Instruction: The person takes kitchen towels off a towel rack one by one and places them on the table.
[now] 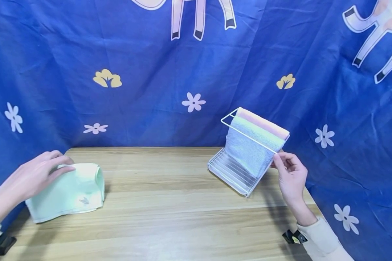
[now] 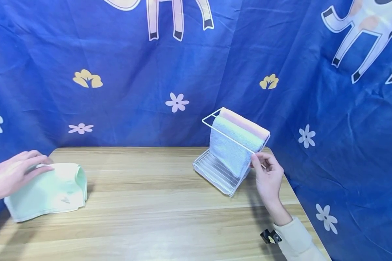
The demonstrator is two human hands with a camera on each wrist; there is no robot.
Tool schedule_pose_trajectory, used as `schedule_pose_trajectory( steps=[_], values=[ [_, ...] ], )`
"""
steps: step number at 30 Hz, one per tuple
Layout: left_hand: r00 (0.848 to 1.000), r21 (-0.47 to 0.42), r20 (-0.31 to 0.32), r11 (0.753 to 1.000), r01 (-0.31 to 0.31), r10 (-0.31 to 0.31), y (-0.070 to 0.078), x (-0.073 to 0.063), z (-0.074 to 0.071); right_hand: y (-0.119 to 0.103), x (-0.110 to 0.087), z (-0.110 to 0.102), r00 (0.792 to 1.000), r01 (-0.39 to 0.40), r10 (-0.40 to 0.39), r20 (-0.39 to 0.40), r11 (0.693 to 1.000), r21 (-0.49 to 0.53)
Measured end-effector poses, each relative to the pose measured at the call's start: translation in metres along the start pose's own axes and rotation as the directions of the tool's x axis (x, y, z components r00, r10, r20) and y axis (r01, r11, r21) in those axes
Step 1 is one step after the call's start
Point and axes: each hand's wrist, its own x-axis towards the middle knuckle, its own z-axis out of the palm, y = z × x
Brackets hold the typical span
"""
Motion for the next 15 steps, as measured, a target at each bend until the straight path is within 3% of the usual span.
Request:
schedule_pose_trajectory(
  steps=[15],
  values=[
    [0.998,-0.082,0.06,0.996,0.036,-0.031,-0.016,0.019,0.027,0.002,0.0,-0.001,1.0,0.009,-0.01,0.008,1.0,0.016]
  ],
)
